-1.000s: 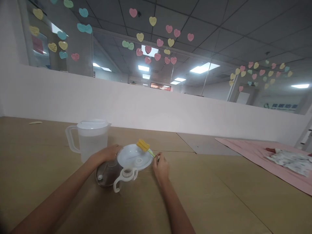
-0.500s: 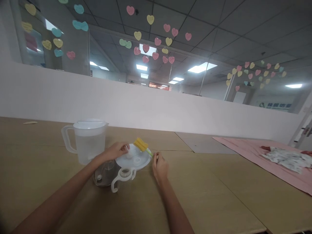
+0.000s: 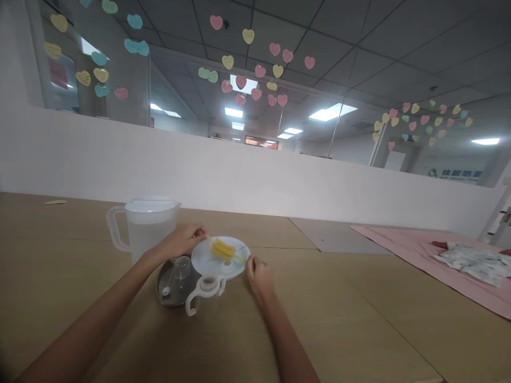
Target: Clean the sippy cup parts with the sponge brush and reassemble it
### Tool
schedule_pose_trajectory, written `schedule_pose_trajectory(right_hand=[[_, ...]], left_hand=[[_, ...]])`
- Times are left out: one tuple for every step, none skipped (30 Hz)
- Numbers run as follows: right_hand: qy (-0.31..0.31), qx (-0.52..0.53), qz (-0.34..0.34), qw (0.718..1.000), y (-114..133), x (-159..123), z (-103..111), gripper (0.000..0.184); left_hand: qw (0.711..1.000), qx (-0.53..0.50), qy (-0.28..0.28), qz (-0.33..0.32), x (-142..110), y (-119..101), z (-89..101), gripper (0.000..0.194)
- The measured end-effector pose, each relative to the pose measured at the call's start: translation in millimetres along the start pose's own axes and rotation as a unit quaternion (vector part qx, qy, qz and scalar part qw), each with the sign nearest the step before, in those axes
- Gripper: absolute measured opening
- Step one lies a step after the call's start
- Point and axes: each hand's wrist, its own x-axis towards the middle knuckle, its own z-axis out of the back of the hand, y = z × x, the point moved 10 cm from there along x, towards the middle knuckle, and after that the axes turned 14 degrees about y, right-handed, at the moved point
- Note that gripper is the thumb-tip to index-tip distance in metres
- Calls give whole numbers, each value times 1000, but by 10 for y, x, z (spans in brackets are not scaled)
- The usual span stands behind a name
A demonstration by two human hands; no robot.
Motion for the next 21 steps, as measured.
schedule_pose_trajectory(right_hand=[[6, -2, -7, 1000, -21, 9, -4, 51], [11, -3, -16, 1000, -50, 19, -5, 52], [15, -1, -23, 1000, -82, 31, -3, 53], [20, 2, -26, 999, -110, 44, 0, 55], [27, 6, -23, 999, -131, 57, 0, 57], [34, 12, -15, 999, -143, 71, -3, 58], [42, 16, -6, 999, -149, 84, -9, 59], [49, 18, 4, 999, -152, 95, -17, 60], [53, 16, 12, 998, -154, 103, -25, 61], [55, 11, 20, 998, -150, 109, -34, 62], [55, 2, 29, 998, -140, 112, -44, 63], [53, -7, 40, 998, -122, 113, -53, 63], [49, -16, 52, 997, -102, 112, -62, 63], [43, -23, 64, 997, -82, 109, -68, 63], [36, -28, 73, 996, -67, 106, -70, 62], [29, -29, 79, 996, -58, 102, -67, 61], [22, -28, 84, 996, -53, 99, -60, 60], [15, -25, 90, 996, -47, 95, -48, 58], [6, -20, 96, 995, -39, 90, -29, 56], [-4, -15, 102, 995, -30, 82, -2, 53], [-16, -12, 108, 994, -19, 73, 32, 50]], left_hand=[[999, 33, -8, 22, -13, 52, 30, 26], [997, 64, -9, 47, -25, 115, 49, 24], [993, 92, 10, 73, -31, 190, 29, 22], [988, 113, 48, 97, -33, 273, -33, 20], [980, 126, 98, 115, -38, 355, -129, 18], [971, 132, 151, 127, -49, 430, -245, 15], [962, 132, 196, 136, -64, 494, -357, 11], [954, 133, 226, 144, -76, 546, -447, 8], [950, 135, 238, 151, -77, 587, -507, 6], [949, 137, 236, 155, -68, 614, -542, 5], [950, 141, 231, 158, -54, 631, -571, 5], [950, 144, 225, 159, -36, 640, -592, 8], [952, 147, 220, 156, -18, 640, -610, 11], [953, 148, 217, 152, -1, 638, -625, 14], [954, 147, 216, 148, 13, 635, -638, 17], [954, 145, 217, 145, 23, 636, -649, 18], [955, 142, 219, 142, 30, 639, -659, 19], [955, 138, 223, 140, 34, 643, -671, 19], [955, 132, 228, 138, 34, 649, -687, 18], [954, 124, 237, 136, 31, 655, -709, 16], [953, 116, 246, 134, 23, 658, -735, 15]])
